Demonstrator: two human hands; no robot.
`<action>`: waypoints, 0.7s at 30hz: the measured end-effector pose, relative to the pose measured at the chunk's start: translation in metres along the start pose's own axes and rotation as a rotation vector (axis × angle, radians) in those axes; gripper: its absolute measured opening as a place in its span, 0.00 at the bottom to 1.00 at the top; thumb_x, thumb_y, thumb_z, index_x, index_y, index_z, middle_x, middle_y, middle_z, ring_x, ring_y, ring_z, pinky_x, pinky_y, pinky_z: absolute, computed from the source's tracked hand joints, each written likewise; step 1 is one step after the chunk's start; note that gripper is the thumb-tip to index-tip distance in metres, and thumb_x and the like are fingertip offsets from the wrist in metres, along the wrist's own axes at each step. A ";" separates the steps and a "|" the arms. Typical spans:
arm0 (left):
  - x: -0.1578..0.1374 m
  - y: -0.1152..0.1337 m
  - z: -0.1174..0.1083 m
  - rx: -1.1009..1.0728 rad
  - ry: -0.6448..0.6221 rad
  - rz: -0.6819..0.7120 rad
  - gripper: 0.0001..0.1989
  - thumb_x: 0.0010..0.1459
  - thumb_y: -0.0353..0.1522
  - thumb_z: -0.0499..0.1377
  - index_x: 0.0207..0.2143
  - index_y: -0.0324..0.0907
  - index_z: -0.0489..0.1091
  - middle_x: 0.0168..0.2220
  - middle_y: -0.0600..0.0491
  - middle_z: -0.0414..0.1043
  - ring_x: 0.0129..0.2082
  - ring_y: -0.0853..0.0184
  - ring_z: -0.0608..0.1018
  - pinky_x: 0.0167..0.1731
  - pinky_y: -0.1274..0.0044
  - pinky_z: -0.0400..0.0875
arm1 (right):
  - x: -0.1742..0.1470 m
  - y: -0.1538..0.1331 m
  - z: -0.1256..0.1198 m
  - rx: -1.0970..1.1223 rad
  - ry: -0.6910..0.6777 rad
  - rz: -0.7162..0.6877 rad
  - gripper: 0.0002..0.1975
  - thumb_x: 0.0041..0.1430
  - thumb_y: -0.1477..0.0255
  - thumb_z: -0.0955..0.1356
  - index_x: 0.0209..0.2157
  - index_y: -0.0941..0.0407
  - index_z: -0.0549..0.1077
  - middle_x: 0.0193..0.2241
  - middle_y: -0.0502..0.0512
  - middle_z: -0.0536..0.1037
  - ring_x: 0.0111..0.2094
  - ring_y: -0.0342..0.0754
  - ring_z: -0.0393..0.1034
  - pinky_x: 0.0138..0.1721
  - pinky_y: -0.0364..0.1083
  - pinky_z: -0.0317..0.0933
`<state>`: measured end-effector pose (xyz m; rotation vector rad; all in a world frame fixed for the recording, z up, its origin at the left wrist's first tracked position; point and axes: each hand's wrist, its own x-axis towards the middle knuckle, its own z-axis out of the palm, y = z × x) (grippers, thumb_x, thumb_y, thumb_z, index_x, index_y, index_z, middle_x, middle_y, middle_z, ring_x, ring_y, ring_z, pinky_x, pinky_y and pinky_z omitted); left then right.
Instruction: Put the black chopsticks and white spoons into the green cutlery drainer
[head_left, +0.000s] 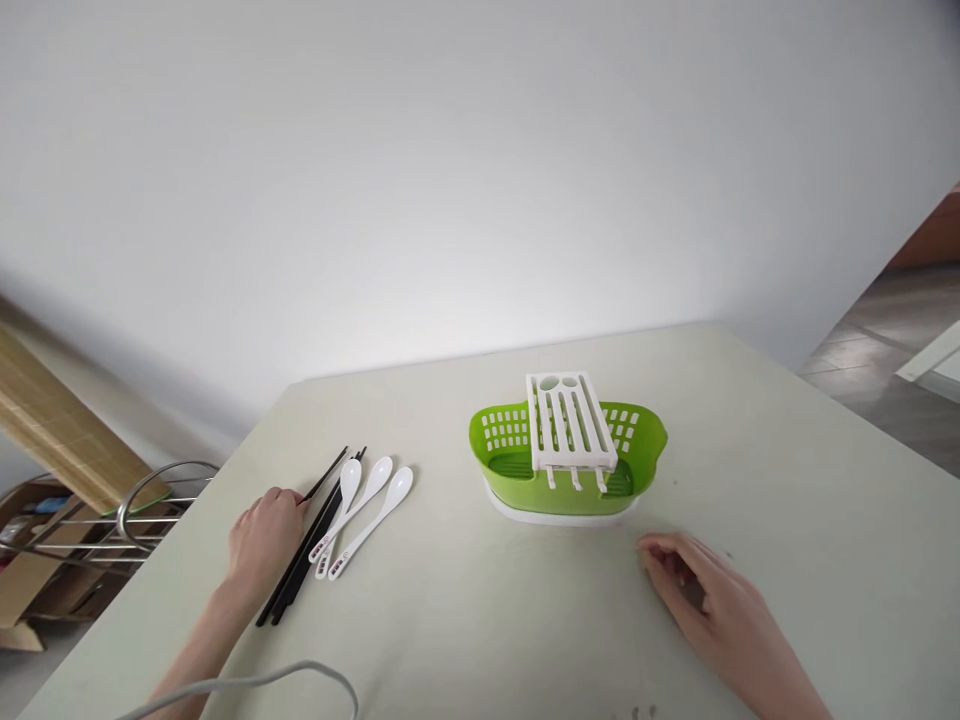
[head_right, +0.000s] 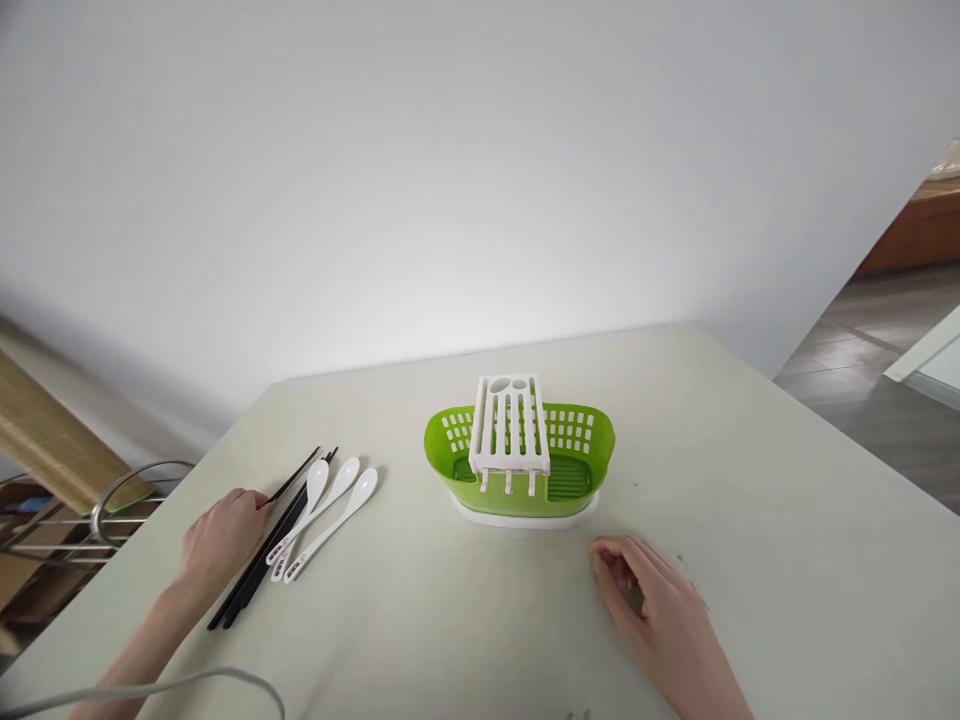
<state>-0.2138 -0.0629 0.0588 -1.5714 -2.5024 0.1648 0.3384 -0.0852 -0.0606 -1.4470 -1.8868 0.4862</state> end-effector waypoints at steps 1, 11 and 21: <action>0.001 -0.001 0.000 -0.007 -0.010 -0.005 0.22 0.66 0.36 0.48 0.43 0.37 0.80 0.49 0.34 0.80 0.49 0.44 0.81 0.45 0.62 0.73 | 0.000 0.001 0.000 0.001 0.002 -0.002 0.11 0.71 0.59 0.64 0.40 0.48 0.76 0.34 0.51 0.81 0.29 0.46 0.74 0.29 0.41 0.69; -0.013 0.004 -0.041 -0.341 0.208 -0.098 0.21 0.69 0.43 0.46 0.51 0.41 0.70 0.48 0.41 0.83 0.48 0.46 0.82 0.47 0.59 0.74 | 0.001 -0.001 0.001 0.012 -0.014 -0.005 0.13 0.72 0.59 0.63 0.41 0.49 0.77 0.35 0.53 0.81 0.30 0.47 0.74 0.30 0.42 0.69; -0.070 0.098 -0.107 -1.289 0.532 0.091 0.21 0.60 0.47 0.67 0.49 0.42 0.77 0.37 0.50 0.84 0.42 0.58 0.86 0.52 0.64 0.81 | 0.002 -0.006 -0.002 0.026 0.000 0.016 0.13 0.71 0.59 0.64 0.40 0.49 0.77 0.34 0.53 0.81 0.30 0.47 0.74 0.31 0.43 0.69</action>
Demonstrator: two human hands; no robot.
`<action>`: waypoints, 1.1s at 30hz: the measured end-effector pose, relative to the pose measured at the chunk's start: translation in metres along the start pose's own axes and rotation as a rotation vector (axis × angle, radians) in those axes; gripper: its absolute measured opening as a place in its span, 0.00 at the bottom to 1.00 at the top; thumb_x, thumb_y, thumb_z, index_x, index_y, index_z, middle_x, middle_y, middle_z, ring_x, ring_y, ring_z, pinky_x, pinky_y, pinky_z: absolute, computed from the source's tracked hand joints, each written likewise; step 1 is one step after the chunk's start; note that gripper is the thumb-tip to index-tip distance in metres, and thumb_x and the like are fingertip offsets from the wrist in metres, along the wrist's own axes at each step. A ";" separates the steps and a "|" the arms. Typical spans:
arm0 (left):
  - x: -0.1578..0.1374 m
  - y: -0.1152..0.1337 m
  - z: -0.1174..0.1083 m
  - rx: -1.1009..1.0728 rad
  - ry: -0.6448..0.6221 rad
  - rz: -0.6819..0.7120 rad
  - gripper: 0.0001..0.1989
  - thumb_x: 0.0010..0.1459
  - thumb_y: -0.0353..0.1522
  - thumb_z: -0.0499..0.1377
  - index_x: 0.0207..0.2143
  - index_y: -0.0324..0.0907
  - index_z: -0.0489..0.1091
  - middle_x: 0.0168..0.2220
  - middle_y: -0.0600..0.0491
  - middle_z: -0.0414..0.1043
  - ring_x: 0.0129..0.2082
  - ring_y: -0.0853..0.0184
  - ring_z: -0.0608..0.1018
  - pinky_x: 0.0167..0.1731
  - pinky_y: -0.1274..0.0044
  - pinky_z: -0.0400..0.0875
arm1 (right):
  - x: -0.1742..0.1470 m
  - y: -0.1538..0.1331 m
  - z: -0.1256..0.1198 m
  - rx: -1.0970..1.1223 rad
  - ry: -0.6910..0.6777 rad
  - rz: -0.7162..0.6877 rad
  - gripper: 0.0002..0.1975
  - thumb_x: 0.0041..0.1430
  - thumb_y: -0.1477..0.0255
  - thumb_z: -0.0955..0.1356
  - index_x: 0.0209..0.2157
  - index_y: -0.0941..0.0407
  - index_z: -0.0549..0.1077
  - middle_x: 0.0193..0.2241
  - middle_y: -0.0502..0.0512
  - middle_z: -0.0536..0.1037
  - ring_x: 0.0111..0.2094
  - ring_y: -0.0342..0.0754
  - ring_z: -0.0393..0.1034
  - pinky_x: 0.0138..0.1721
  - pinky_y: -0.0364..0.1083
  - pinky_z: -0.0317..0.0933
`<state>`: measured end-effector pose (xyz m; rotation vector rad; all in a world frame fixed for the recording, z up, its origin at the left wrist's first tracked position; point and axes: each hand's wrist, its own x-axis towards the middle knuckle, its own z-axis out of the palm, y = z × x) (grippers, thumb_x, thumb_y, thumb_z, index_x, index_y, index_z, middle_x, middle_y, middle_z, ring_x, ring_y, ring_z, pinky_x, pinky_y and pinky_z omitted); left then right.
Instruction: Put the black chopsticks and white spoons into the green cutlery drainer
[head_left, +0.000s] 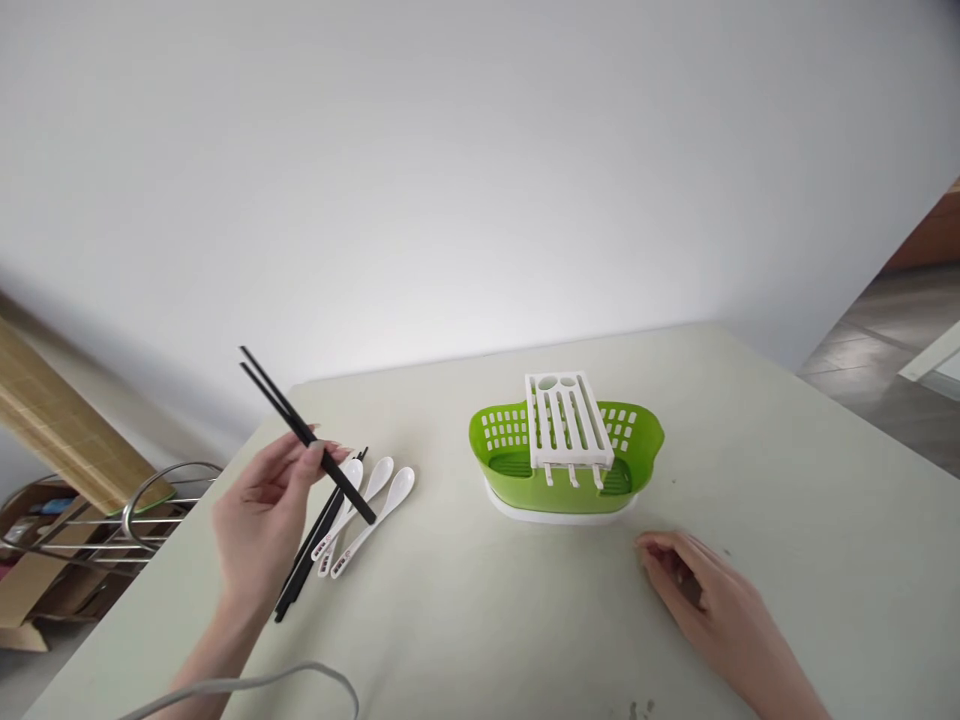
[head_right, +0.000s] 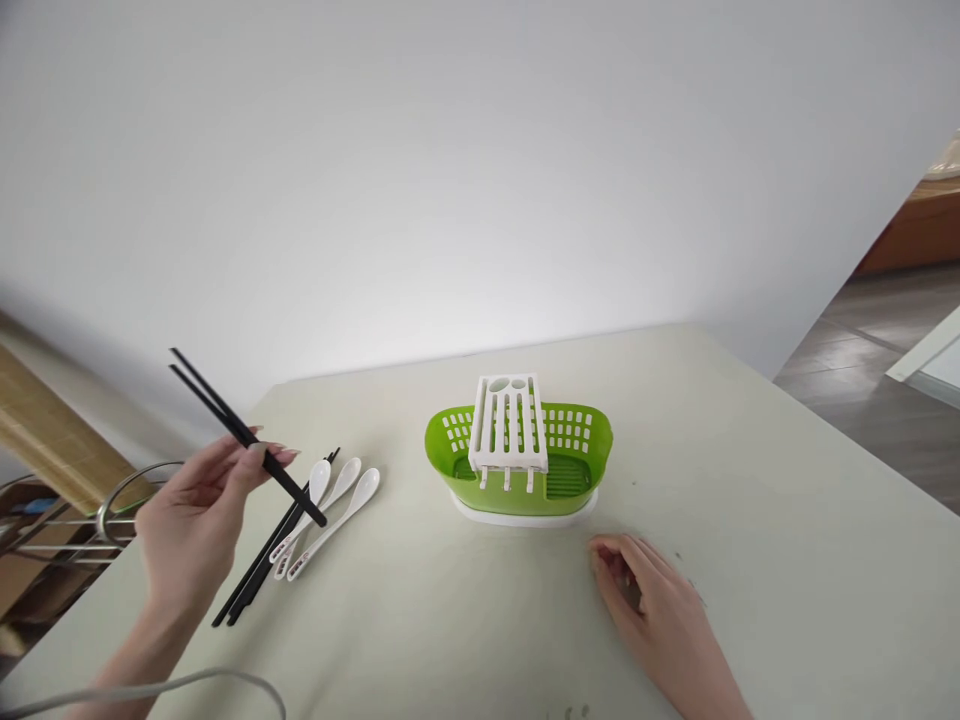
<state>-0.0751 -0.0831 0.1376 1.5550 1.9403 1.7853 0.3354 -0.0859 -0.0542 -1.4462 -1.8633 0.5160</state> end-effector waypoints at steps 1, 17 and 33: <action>-0.006 0.002 0.007 -0.037 -0.030 -0.032 0.22 0.60 0.47 0.68 0.48 0.41 0.78 0.36 0.50 0.84 0.41 0.57 0.87 0.52 0.64 0.82 | 0.000 -0.001 0.000 0.004 0.004 0.005 0.13 0.72 0.59 0.63 0.40 0.49 0.77 0.34 0.53 0.81 0.30 0.47 0.74 0.31 0.43 0.69; -0.071 -0.032 0.050 -0.082 -0.259 0.007 0.13 0.66 0.43 0.63 0.44 0.44 0.73 0.43 0.46 0.85 0.48 0.56 0.86 0.49 0.65 0.84 | 0.000 -0.006 -0.001 0.008 0.017 0.011 0.13 0.72 0.60 0.63 0.40 0.49 0.77 0.35 0.53 0.81 0.31 0.48 0.75 0.32 0.43 0.69; -0.059 -0.019 0.043 -0.104 -0.222 -0.049 0.15 0.63 0.44 0.66 0.44 0.43 0.75 0.40 0.47 0.85 0.46 0.54 0.86 0.50 0.63 0.84 | 0.001 -0.006 -0.003 -0.002 -0.004 0.006 0.13 0.71 0.59 0.64 0.40 0.49 0.77 0.35 0.53 0.82 0.30 0.48 0.74 0.31 0.43 0.69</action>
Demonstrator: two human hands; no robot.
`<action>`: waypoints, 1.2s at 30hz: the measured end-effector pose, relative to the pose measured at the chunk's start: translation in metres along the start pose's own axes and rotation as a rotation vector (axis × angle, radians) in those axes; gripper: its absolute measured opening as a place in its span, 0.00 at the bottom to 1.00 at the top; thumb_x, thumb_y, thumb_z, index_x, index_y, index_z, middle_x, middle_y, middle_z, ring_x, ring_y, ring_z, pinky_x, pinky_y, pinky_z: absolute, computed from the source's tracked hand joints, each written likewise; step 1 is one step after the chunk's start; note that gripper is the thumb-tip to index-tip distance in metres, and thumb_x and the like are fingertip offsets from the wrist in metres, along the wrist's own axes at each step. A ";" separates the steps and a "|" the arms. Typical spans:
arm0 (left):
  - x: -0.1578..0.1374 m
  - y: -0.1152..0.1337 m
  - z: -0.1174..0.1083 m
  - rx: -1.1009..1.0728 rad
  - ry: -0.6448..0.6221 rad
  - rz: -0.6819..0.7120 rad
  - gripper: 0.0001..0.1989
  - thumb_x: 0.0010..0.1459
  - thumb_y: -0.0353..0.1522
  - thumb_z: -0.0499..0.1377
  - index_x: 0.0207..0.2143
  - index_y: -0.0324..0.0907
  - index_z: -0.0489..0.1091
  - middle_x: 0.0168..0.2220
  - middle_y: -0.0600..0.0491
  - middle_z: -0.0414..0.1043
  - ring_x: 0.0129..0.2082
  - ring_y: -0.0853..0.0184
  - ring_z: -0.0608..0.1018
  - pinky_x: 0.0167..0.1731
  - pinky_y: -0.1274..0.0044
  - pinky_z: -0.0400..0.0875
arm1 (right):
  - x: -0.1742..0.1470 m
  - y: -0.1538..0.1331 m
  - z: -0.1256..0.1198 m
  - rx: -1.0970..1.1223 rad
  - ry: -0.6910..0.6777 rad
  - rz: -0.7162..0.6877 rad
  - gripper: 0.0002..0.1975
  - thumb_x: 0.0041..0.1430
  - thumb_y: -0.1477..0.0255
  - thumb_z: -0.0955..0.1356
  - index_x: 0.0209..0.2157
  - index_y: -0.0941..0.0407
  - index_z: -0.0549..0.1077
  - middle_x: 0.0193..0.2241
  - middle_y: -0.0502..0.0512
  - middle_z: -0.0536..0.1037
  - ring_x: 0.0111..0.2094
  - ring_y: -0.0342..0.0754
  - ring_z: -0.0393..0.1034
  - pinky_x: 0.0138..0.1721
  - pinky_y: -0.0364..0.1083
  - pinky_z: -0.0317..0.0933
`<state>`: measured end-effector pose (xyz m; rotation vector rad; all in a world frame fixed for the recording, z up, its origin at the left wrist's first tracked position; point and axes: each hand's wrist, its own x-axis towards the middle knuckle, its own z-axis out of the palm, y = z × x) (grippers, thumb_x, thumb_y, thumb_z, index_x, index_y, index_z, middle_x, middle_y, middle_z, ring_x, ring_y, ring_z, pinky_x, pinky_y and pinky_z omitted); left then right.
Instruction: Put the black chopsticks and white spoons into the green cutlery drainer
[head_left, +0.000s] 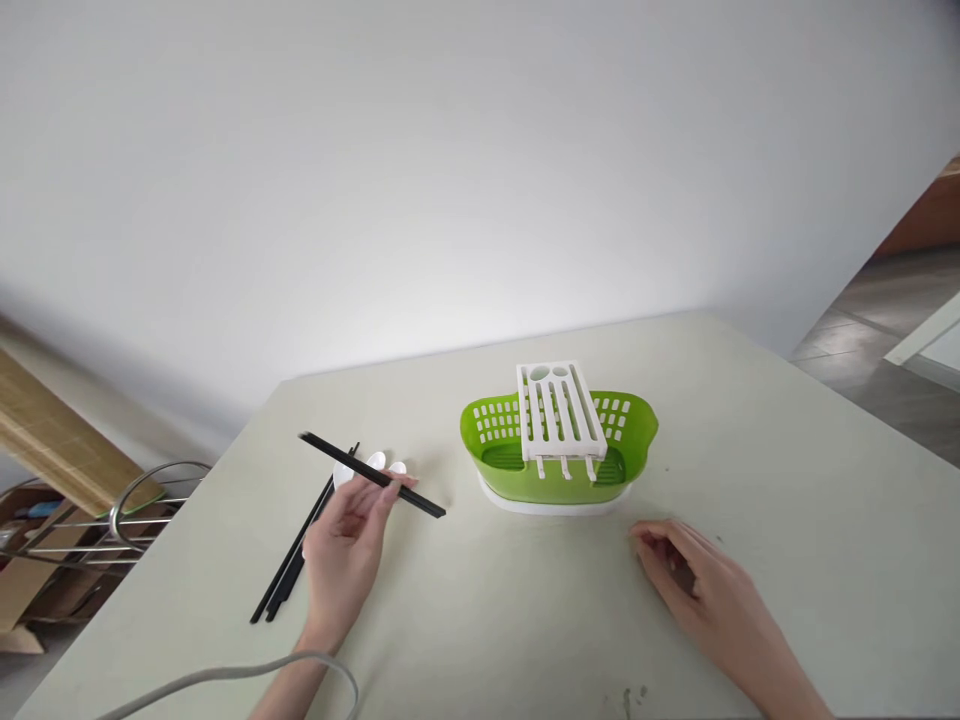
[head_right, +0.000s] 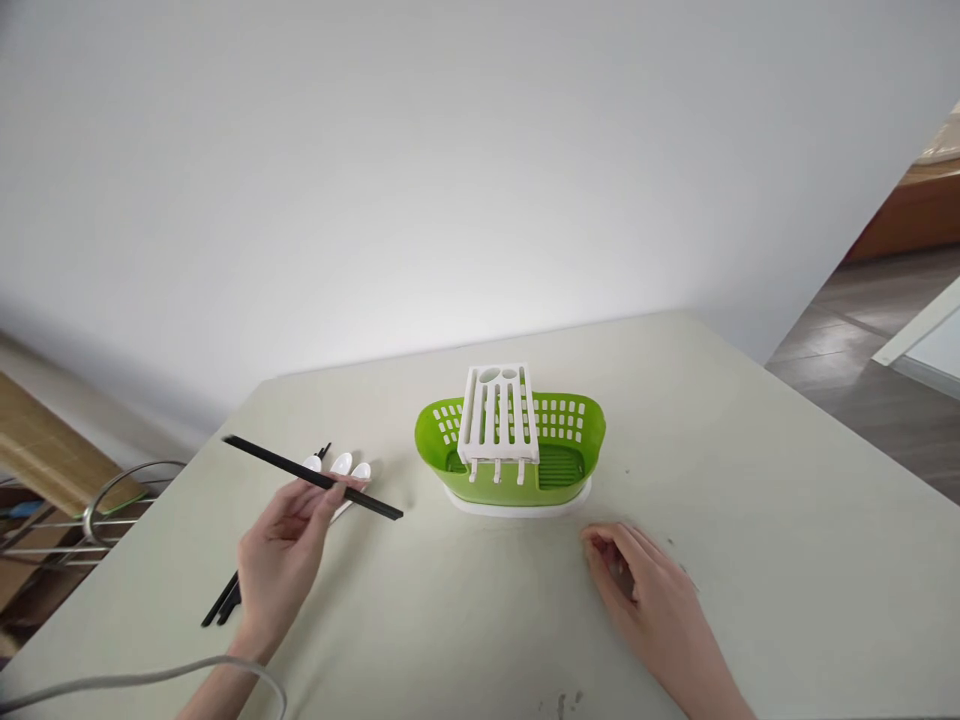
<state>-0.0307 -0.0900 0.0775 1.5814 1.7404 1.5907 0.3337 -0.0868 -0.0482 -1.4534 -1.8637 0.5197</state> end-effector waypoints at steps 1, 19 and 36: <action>0.005 0.010 -0.001 -0.047 0.041 -0.008 0.15 0.63 0.43 0.67 0.44 0.43 0.75 0.39 0.47 0.84 0.46 0.55 0.86 0.51 0.62 0.83 | 0.000 0.000 0.000 -0.001 0.004 0.002 0.13 0.71 0.60 0.64 0.40 0.49 0.77 0.35 0.53 0.82 0.30 0.47 0.74 0.30 0.43 0.69; 0.064 0.045 0.082 -0.228 -0.206 0.054 0.17 0.65 0.45 0.64 0.44 0.43 0.68 0.64 0.41 0.72 0.48 0.56 0.86 0.50 0.65 0.82 | 0.001 -0.005 0.002 0.043 0.019 0.004 0.12 0.73 0.62 0.62 0.40 0.49 0.76 0.36 0.53 0.81 0.32 0.48 0.73 0.34 0.45 0.68; 0.090 0.032 0.074 -0.019 -0.339 -0.069 0.16 0.59 0.47 0.68 0.35 0.44 0.76 0.55 0.45 0.81 0.59 0.53 0.80 0.64 0.61 0.67 | 0.001 -0.009 0.003 0.053 0.028 0.013 0.11 0.72 0.62 0.63 0.40 0.49 0.76 0.35 0.51 0.80 0.31 0.48 0.73 0.32 0.45 0.66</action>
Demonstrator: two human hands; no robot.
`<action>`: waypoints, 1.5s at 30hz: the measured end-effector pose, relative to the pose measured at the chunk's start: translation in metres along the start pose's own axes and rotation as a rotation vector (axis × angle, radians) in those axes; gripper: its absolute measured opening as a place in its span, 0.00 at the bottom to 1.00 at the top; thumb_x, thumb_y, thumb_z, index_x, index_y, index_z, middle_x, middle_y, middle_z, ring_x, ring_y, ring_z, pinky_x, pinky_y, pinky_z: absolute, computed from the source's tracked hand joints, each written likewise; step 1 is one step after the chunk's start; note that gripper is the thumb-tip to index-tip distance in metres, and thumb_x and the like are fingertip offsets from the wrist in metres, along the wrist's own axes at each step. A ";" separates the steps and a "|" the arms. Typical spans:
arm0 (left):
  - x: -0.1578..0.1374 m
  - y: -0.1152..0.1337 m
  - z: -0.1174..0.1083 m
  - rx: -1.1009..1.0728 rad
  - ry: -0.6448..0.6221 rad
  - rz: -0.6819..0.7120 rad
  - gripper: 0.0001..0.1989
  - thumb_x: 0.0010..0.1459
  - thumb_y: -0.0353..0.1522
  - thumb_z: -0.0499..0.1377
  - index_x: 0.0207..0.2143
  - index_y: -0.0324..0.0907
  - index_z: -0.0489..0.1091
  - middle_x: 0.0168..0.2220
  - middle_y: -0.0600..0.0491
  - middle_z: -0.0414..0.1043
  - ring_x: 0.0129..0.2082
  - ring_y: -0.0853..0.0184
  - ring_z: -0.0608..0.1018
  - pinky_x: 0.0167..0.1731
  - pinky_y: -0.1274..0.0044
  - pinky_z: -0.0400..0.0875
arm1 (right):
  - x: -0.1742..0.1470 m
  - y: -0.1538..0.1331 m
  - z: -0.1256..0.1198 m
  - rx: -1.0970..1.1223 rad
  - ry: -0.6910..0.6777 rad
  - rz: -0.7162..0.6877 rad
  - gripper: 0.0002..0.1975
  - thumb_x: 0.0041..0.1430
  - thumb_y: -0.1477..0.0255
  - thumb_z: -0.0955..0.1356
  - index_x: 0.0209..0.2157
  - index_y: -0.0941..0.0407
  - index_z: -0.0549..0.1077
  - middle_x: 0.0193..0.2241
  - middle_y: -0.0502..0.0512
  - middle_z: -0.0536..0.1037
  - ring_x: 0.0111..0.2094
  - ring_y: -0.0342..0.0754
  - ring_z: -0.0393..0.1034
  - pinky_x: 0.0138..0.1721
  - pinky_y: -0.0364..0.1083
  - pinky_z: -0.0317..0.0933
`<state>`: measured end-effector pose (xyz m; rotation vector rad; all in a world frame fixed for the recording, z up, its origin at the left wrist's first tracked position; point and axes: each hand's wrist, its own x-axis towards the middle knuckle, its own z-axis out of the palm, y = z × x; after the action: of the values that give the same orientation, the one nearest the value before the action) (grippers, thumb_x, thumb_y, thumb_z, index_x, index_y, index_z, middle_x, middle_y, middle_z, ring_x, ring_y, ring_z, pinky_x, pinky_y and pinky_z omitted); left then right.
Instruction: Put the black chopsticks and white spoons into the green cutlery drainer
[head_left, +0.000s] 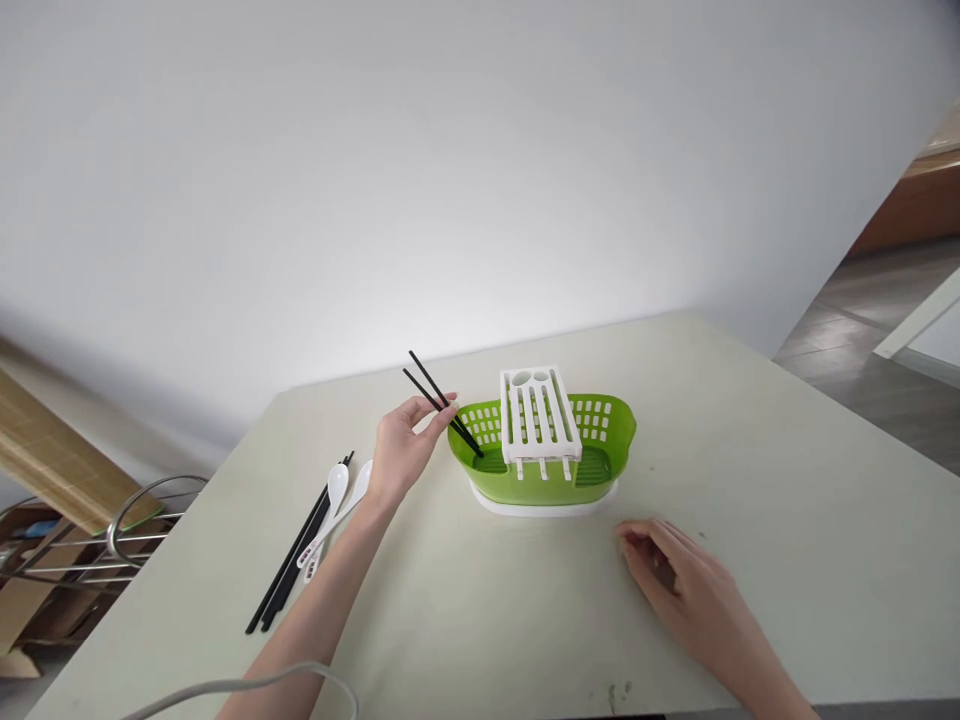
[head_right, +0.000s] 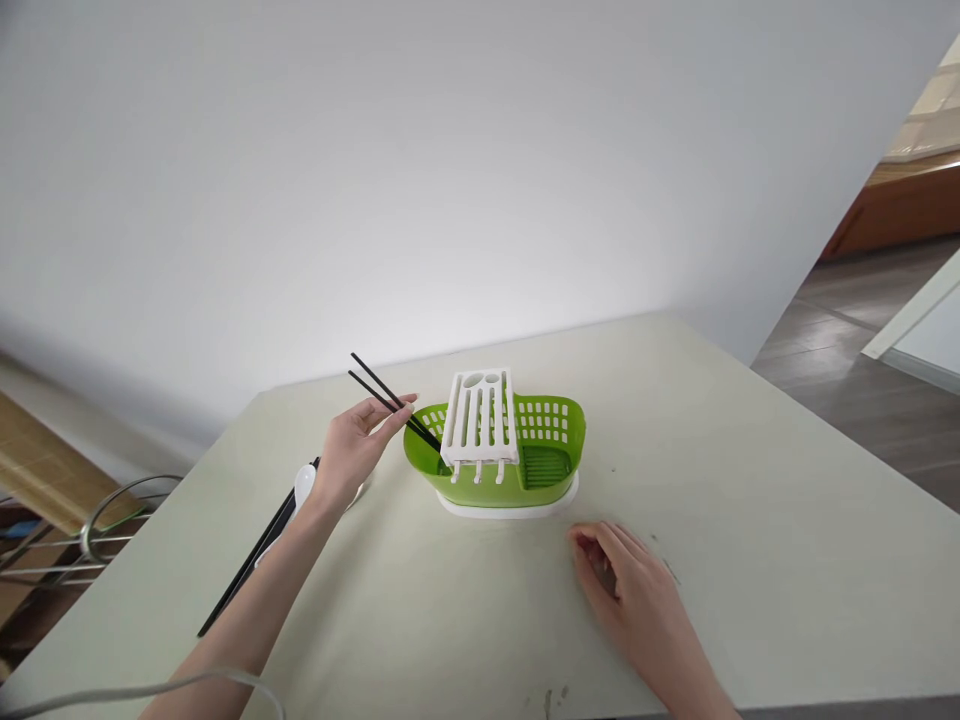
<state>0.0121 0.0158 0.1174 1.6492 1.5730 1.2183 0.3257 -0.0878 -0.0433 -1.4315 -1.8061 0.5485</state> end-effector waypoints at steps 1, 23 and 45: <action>0.001 0.000 -0.001 -0.034 -0.008 -0.029 0.17 0.58 0.48 0.69 0.33 0.44 0.76 0.54 0.45 0.81 0.58 0.53 0.80 0.64 0.61 0.68 | 0.000 0.000 0.000 0.000 -0.003 0.002 0.12 0.73 0.62 0.62 0.40 0.49 0.76 0.35 0.51 0.80 0.31 0.48 0.73 0.32 0.45 0.66; 0.006 0.006 0.003 -0.008 -0.112 -0.002 0.24 0.66 0.51 0.60 0.50 0.42 0.74 0.50 0.44 0.84 0.56 0.55 0.81 0.62 0.63 0.68 | -0.001 0.001 0.000 0.005 -0.037 0.021 0.12 0.73 0.61 0.62 0.40 0.49 0.75 0.35 0.52 0.79 0.32 0.48 0.71 0.33 0.45 0.65; -0.036 0.072 -0.042 -0.426 0.414 0.233 0.16 0.66 0.46 0.63 0.45 0.43 0.74 0.49 0.48 0.83 0.49 0.59 0.85 0.58 0.65 0.78 | 0.001 -0.008 -0.005 0.052 -0.016 0.041 0.15 0.72 0.59 0.63 0.40 0.51 0.77 0.36 0.55 0.81 0.31 0.49 0.74 0.34 0.46 0.69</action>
<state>0.0125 -0.0385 0.1894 1.3827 1.2356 1.9629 0.3241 -0.0895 -0.0344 -1.4354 -1.7656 0.6243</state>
